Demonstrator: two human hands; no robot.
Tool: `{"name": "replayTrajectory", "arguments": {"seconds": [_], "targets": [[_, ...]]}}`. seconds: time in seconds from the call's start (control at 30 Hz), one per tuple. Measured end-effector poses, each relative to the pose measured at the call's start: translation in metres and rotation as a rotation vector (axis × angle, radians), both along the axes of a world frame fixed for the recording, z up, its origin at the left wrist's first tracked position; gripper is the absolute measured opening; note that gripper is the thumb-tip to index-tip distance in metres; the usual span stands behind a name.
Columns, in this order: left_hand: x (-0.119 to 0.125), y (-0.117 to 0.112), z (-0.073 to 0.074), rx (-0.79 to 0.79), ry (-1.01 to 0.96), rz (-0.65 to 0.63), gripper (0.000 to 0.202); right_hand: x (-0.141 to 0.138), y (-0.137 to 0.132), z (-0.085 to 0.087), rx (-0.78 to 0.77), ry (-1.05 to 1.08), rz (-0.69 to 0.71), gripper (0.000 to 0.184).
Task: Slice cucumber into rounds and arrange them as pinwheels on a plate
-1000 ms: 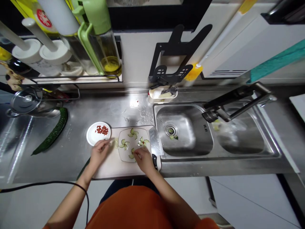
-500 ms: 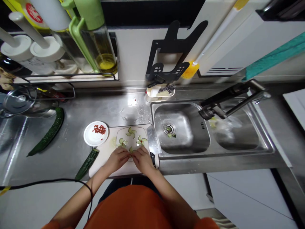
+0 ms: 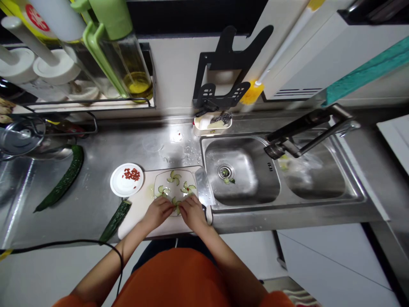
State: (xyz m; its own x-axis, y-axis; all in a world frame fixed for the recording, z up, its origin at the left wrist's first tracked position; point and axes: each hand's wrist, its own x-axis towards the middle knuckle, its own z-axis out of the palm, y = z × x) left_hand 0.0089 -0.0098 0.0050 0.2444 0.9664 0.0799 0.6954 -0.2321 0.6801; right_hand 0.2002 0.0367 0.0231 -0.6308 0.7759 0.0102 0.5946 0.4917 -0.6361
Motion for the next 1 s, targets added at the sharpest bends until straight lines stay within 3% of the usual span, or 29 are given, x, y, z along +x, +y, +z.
{"name": "replayTrajectory", "arguments": {"seconds": [0.5,1.0], "targets": [[0.0035,0.0028,-0.0054,0.004,0.084,0.004,0.015,-0.0034,-0.0065,-0.0039,0.036,-0.053,0.018,0.020],[0.0044,0.0037,-0.0013,0.018,0.116,-0.008,0.017,-0.0031,-0.0086,-0.0078,0.042,-0.088,0.030,0.022]]}}
